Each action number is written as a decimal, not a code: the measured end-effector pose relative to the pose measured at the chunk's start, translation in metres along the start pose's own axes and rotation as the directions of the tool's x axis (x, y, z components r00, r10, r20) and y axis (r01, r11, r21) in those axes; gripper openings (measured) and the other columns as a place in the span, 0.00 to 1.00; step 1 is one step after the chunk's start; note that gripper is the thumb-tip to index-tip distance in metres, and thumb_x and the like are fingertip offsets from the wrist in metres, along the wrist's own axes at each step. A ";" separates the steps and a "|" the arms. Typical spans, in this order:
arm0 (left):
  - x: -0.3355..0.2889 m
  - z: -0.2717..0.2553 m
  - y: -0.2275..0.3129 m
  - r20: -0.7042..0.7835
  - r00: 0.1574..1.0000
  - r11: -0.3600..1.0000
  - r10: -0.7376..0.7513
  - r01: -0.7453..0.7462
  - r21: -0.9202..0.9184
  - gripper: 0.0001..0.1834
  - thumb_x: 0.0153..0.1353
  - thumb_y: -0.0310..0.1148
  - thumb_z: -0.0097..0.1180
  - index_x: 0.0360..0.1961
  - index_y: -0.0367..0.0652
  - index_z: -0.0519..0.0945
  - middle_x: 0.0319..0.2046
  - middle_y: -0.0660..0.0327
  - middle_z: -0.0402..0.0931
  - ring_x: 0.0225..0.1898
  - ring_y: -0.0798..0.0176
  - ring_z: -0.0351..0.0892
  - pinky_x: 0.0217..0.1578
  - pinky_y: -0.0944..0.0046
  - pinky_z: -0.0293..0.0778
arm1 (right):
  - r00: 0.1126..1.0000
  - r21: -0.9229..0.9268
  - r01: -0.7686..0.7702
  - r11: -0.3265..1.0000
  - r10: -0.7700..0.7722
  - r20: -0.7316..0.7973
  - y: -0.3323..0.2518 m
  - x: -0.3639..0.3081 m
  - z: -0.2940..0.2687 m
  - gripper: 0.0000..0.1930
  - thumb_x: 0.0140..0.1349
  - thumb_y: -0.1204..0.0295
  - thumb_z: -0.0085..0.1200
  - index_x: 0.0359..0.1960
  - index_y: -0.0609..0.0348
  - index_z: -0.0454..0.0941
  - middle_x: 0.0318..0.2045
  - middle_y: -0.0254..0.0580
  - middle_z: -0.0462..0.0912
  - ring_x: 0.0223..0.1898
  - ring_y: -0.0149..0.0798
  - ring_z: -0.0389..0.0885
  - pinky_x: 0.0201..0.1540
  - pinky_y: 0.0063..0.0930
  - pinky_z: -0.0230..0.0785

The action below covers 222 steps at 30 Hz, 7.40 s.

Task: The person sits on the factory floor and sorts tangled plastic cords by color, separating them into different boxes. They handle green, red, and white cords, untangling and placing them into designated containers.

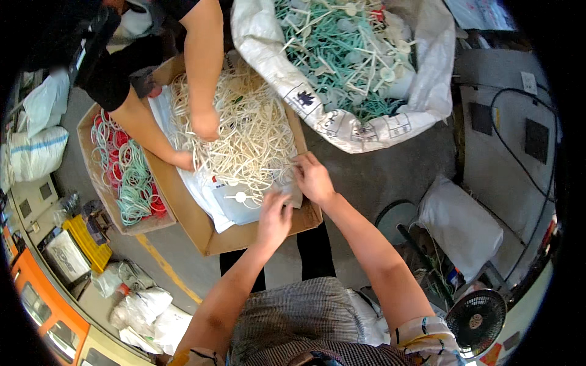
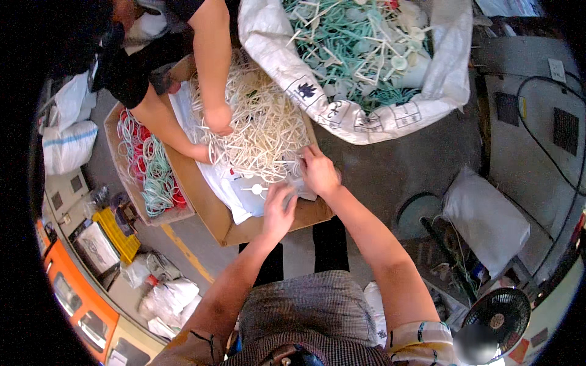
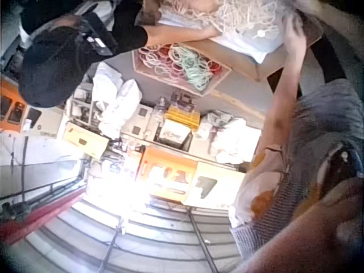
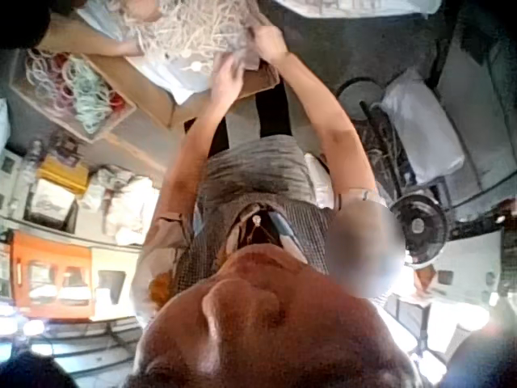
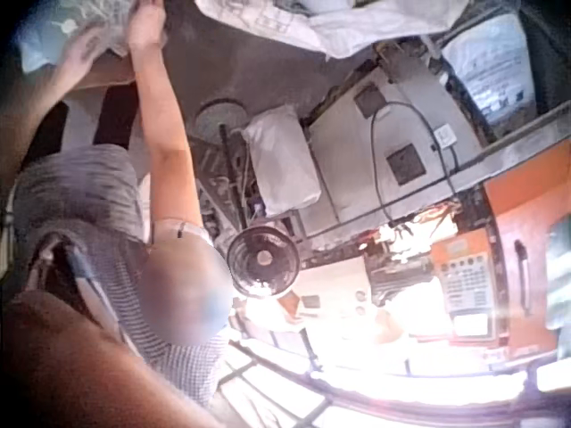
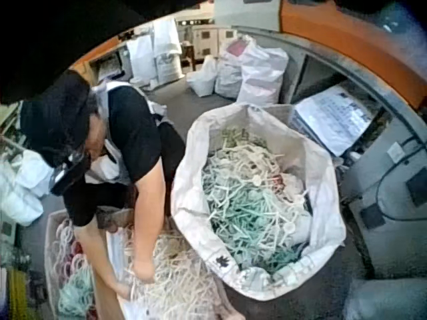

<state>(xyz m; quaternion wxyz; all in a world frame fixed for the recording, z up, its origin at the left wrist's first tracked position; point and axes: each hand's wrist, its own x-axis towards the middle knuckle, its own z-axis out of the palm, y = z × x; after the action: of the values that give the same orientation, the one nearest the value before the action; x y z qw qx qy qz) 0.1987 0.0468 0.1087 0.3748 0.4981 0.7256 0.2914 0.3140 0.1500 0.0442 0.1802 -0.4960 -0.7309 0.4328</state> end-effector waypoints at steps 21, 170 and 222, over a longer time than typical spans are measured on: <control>0.029 -0.028 -0.275 0.131 0.460 0.334 -0.878 0.786 -0.520 0.30 0.56 0.31 0.58 0.56 0.33 0.60 0.40 0.51 0.74 0.41 0.59 0.75 0.31 0.60 0.78 | 0.995 -0.582 -0.095 0.808 0.083 -0.046 0.019 0.050 0.190 0.19 0.54 0.72 0.51 0.48 0.60 0.68 0.46 0.54 0.71 0.50 0.54 0.71 0.46 0.45 0.68; -0.058 -0.162 -0.274 -0.063 0.993 0.452 0.101 0.010 0.892 0.09 0.59 0.28 0.43 0.35 0.37 0.75 0.18 0.53 0.76 0.22 0.53 0.80 0.23 0.54 0.75 | 0.998 0.033 0.039 0.999 -0.037 -0.049 -0.078 -0.067 0.174 0.09 0.55 0.79 0.43 0.37 0.64 0.72 0.30 0.51 0.80 0.37 0.49 0.79 0.41 0.37 0.69; -0.073 -0.145 -0.257 -0.023 0.998 0.281 0.065 -0.041 -0.959 0.19 0.68 0.45 0.40 0.29 0.41 0.72 0.26 0.59 0.71 0.20 0.75 0.64 0.17 0.79 0.58 | 0.920 0.612 0.208 0.763 0.061 -0.388 -0.069 -0.073 0.209 0.11 0.64 0.68 0.42 0.39 0.61 0.75 0.22 0.33 0.72 0.18 0.25 0.64 0.19 0.20 0.57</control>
<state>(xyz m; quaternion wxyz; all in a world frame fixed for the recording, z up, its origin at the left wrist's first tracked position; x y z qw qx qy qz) -0.0360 -0.1154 0.0024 0.5959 0.2011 0.3857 0.6750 0.1629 -0.0183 -0.0048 0.4958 -0.4495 -0.5074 0.5428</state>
